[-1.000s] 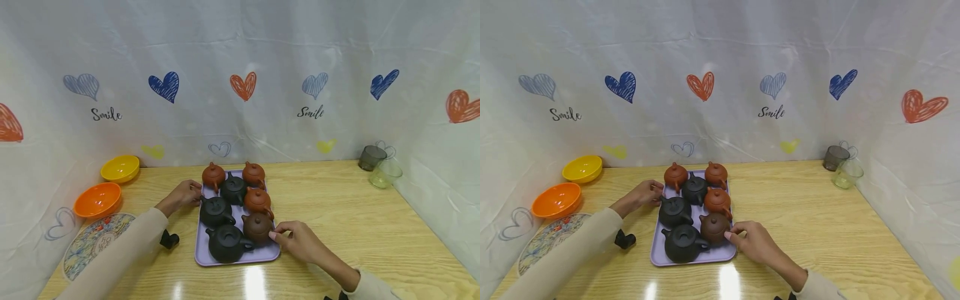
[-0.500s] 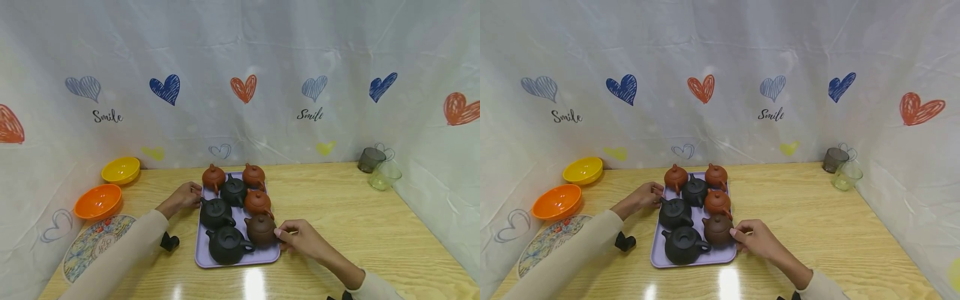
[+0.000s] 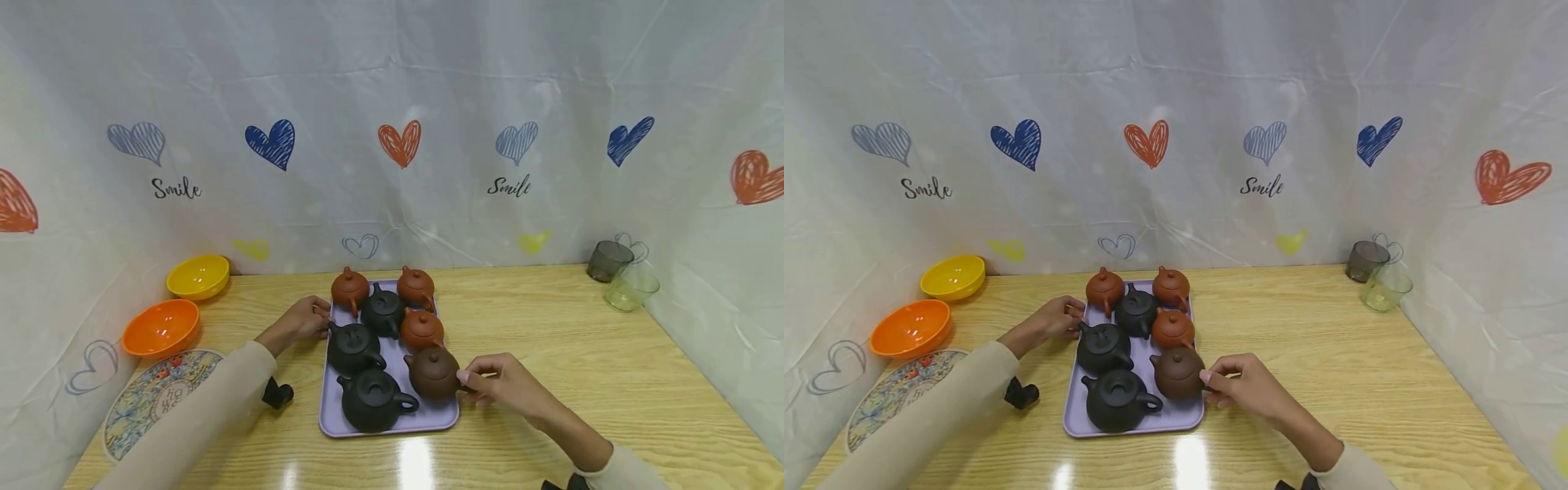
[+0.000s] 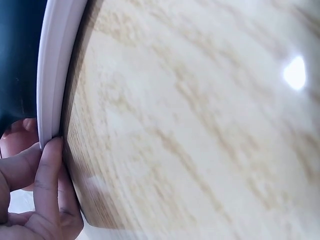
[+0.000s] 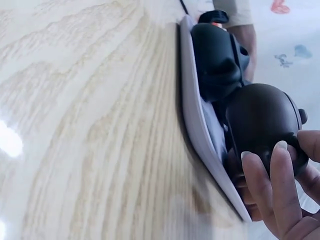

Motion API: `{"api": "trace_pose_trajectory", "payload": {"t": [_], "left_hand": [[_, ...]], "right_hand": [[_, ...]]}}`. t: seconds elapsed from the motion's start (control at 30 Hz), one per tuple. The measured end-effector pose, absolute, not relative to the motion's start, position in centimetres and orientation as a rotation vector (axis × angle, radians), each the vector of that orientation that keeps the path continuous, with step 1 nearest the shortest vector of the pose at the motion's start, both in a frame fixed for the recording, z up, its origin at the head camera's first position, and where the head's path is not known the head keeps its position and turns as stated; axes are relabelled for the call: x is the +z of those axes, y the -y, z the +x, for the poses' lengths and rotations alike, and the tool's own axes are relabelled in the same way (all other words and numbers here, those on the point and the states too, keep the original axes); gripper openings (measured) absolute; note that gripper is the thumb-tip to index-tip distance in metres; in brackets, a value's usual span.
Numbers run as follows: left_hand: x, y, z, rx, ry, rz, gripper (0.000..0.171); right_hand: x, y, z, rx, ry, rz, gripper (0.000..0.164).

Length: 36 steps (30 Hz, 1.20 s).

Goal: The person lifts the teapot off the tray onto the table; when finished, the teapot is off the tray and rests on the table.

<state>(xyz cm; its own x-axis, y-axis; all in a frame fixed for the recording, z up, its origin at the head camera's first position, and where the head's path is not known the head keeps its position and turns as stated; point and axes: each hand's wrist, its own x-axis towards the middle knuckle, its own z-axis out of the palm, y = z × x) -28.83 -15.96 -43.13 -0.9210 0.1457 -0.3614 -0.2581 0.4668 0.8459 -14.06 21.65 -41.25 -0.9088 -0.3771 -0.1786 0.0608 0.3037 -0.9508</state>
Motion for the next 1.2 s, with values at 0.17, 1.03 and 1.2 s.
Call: {"api": "trace_pose_trajectory", "payload": {"t": [0.17,1.03,1.2], "left_hand": [[-43.2,15.9,-28.9,1.447,-2.331,-0.092,0.037],[-43.1,16.3,-28.6,1.424,-2.379,-0.027,0.036],[-43.4,16.1,-28.7,1.431,-2.382,-0.009,0.035]], "right_hand": [[-40.9,-22.3,-14.2,-1.628,-2.221,-0.285,0.033],[-38.0,-24.8,-19.2,-1.577,-2.324,-0.272,0.035],[-37.8,-25.8,-20.8,-1.552,-2.363,-0.244,0.034]]}}
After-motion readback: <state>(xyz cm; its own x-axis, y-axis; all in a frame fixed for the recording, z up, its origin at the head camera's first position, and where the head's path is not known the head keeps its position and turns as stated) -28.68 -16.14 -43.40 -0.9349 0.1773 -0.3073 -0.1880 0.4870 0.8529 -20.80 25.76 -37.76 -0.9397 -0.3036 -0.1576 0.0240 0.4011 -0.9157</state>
